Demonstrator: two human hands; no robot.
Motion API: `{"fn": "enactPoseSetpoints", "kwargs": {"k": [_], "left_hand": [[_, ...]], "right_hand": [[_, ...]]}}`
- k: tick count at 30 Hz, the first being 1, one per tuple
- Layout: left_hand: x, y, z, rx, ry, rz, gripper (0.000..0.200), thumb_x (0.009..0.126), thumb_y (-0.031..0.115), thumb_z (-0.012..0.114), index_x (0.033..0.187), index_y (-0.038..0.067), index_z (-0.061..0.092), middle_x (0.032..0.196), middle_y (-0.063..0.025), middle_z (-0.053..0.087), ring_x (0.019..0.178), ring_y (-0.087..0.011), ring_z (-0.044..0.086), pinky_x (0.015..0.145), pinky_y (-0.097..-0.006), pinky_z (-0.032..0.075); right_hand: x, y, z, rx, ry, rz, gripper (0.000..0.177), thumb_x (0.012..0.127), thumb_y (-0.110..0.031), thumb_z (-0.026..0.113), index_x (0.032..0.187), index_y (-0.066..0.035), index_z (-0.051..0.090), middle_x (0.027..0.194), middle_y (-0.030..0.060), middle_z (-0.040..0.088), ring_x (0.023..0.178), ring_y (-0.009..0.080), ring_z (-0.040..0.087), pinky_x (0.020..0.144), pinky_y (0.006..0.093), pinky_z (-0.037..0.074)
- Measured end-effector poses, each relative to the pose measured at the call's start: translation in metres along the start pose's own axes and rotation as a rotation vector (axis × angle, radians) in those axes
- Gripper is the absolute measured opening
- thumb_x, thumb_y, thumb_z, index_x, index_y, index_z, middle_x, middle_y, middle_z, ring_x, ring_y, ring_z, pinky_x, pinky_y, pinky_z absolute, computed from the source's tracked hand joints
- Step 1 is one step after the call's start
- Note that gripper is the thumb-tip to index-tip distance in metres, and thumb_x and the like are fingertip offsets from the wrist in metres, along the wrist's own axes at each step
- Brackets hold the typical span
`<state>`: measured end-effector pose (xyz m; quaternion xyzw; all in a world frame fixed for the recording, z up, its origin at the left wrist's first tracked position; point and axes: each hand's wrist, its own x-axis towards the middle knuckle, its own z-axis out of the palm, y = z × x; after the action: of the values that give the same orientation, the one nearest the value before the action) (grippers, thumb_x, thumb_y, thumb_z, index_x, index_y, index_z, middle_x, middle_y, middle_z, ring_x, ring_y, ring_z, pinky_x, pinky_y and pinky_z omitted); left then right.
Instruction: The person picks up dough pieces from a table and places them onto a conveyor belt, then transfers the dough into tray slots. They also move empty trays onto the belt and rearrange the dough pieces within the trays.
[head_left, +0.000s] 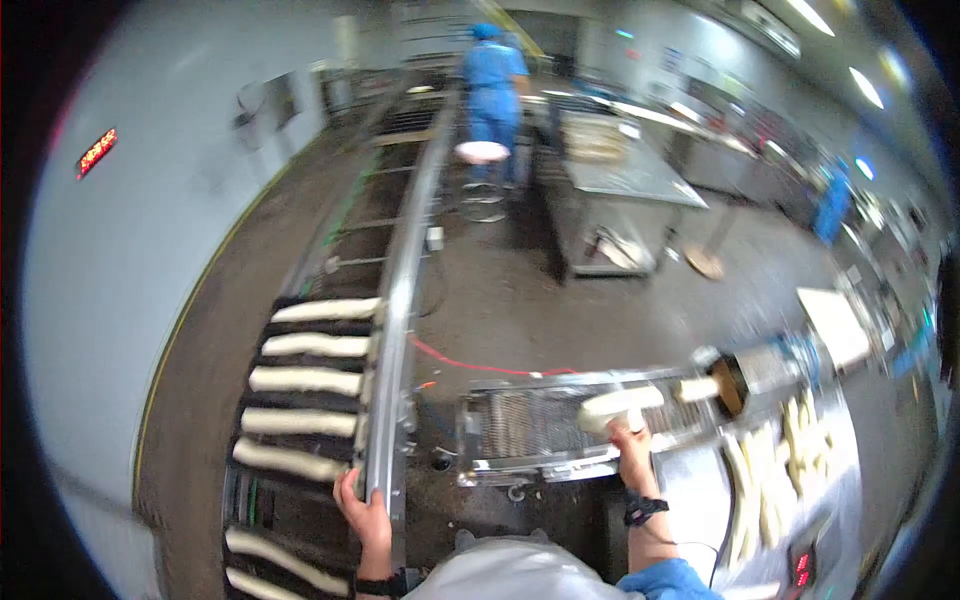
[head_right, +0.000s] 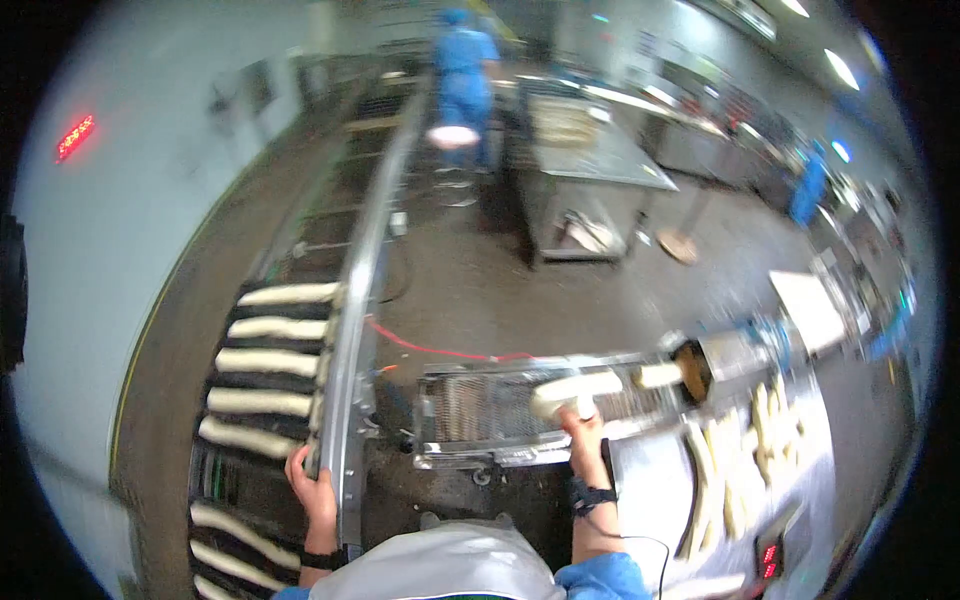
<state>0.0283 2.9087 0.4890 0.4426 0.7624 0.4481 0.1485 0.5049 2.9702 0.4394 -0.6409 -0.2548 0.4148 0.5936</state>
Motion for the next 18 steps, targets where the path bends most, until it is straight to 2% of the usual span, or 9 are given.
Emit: {"fn": "enactPoseSetpoints", "kwargs": {"k": [2, 4, 7, 8, 10, 11, 13, 16, 18], "left_hand": [[0.005, 0.003, 0.019, -0.073, -0.106, 0.043, 0.048, 0.075, -0.007, 0.061, 0.121, 0.003, 0.054, 0.137, -0.0179, 0.043, 0.132, -0.0334, 0.038, 0.111, -0.0440, 0.028], [0.005, 0.009, 0.037, -0.110, -0.192, 0.038, 0.048, 0.075, -0.008, 0.061, 0.122, 0.002, 0.054, 0.136, -0.0175, 0.044, 0.133, -0.0321, 0.038, 0.111, -0.0429, 0.028], [-0.003, 0.011, 0.060, -0.120, -0.275, 0.070, 0.049, 0.075, -0.008, 0.061, 0.122, 0.002, 0.054, 0.136, -0.0175, 0.045, 0.130, -0.0318, 0.040, 0.110, -0.0429, 0.030], [-0.002, 0.016, 0.067, -0.080, -0.311, 0.104, 0.049, 0.074, -0.008, 0.061, 0.122, 0.002, 0.054, 0.136, -0.0174, 0.045, 0.129, -0.0317, 0.041, 0.109, -0.0429, 0.031], [-0.023, 0.049, 0.078, -0.088, -0.347, 0.069, 0.047, 0.074, -0.005, 0.061, 0.120, 0.001, 0.057, 0.126, -0.0146, 0.053, 0.117, -0.0299, 0.050, 0.103, -0.0405, 0.038], [-0.020, 0.050, 0.086, -0.105, -0.389, 0.133, 0.048, 0.073, -0.005, 0.061, 0.120, 0.001, 0.058, 0.127, -0.0149, 0.053, 0.117, -0.0303, 0.050, 0.102, -0.0409, 0.038], [-0.021, 0.060, 0.103, -0.133, -0.466, 0.226, 0.048, 0.073, -0.005, 0.062, 0.120, 0.001, 0.058, 0.127, -0.0151, 0.053, 0.117, -0.0306, 0.050, 0.101, -0.0413, 0.039], [-0.034, 0.087, 0.119, -0.169, -0.569, 0.117, 0.048, 0.073, -0.005, 0.061, 0.121, 0.002, 0.058, 0.127, -0.0162, 0.053, 0.117, -0.0317, 0.050, 0.101, -0.0413, 0.039], [-0.042, 0.103, 0.134, 0.011, -0.581, 0.224, 0.047, 0.073, -0.004, 0.060, 0.120, 0.002, 0.059, 0.126, -0.0181, 0.053, 0.118, -0.0314, 0.051, 0.100, -0.0410, 0.040]], "right_hand": [[-0.023, -0.020, -0.079, 0.229, 0.198, 0.086, 0.025, 0.079, -0.012, 0.074, 0.100, -0.007, 0.061, 0.083, 0.0016, 0.062, 0.061, 0.0120, 0.053, 0.056, 0.0282, 0.045], [-0.042, -0.013, -0.145, 0.449, 0.560, -0.078, 0.014, 0.084, -0.014, 0.068, 0.085, -0.009, 0.055, 0.071, -0.0007, 0.052, 0.055, 0.0106, 0.045, 0.051, 0.0265, 0.040], [-0.099, 0.035, -0.236, 0.576, 1.158, -0.089, 0.020, 0.082, -0.015, 0.071, 0.090, -0.010, 0.053, 0.071, 0.0043, 0.052, 0.053, 0.0139, 0.046, 0.047, 0.0301, 0.041], [-0.126, 0.052, -0.265, 0.539, 1.268, 0.091, 0.015, 0.083, -0.012, 0.066, 0.090, -0.009, 0.053, 0.070, 0.0058, 0.053, 0.050, 0.0157, 0.048, 0.044, 0.0301, 0.042], [-0.187, 0.086, -0.295, 0.645, 1.455, 0.211, 0.007, 0.085, -0.009, 0.058, 0.088, -0.008, 0.052, 0.069, 0.0077, 0.055, 0.050, 0.0169, 0.051, 0.040, 0.0286, 0.043], [-0.228, 0.107, -0.305, 0.729, 1.293, 0.087, 0.004, 0.086, -0.009, 0.056, 0.088, -0.006, 0.053, 0.070, 0.0093, 0.057, 0.051, 0.0172, 0.055, 0.039, 0.0275, 0.045], [-0.285, 0.137, -0.310, 0.701, 1.330, 0.127, 0.006, 0.088, -0.011, 0.057, 0.090, -0.007, 0.055, 0.070, 0.0097, 0.058, 0.052, 0.0180, 0.057, 0.040, 0.0280, 0.045], [-0.336, 0.146, -0.303, 0.599, 1.341, 0.223, 0.009, 0.091, -0.016, 0.057, 0.093, -0.008, 0.057, 0.073, 0.0119, 0.066, 0.051, 0.0197, 0.061, 0.041, 0.0286, 0.046], [-0.347, 0.151, -0.303, 0.607, 1.425, 0.261, 0.008, 0.090, -0.014, 0.056, 0.093, -0.006, 0.058, 0.069, 0.0120, 0.065, 0.050, 0.0197, 0.061, 0.041, 0.0293, 0.046]]}}
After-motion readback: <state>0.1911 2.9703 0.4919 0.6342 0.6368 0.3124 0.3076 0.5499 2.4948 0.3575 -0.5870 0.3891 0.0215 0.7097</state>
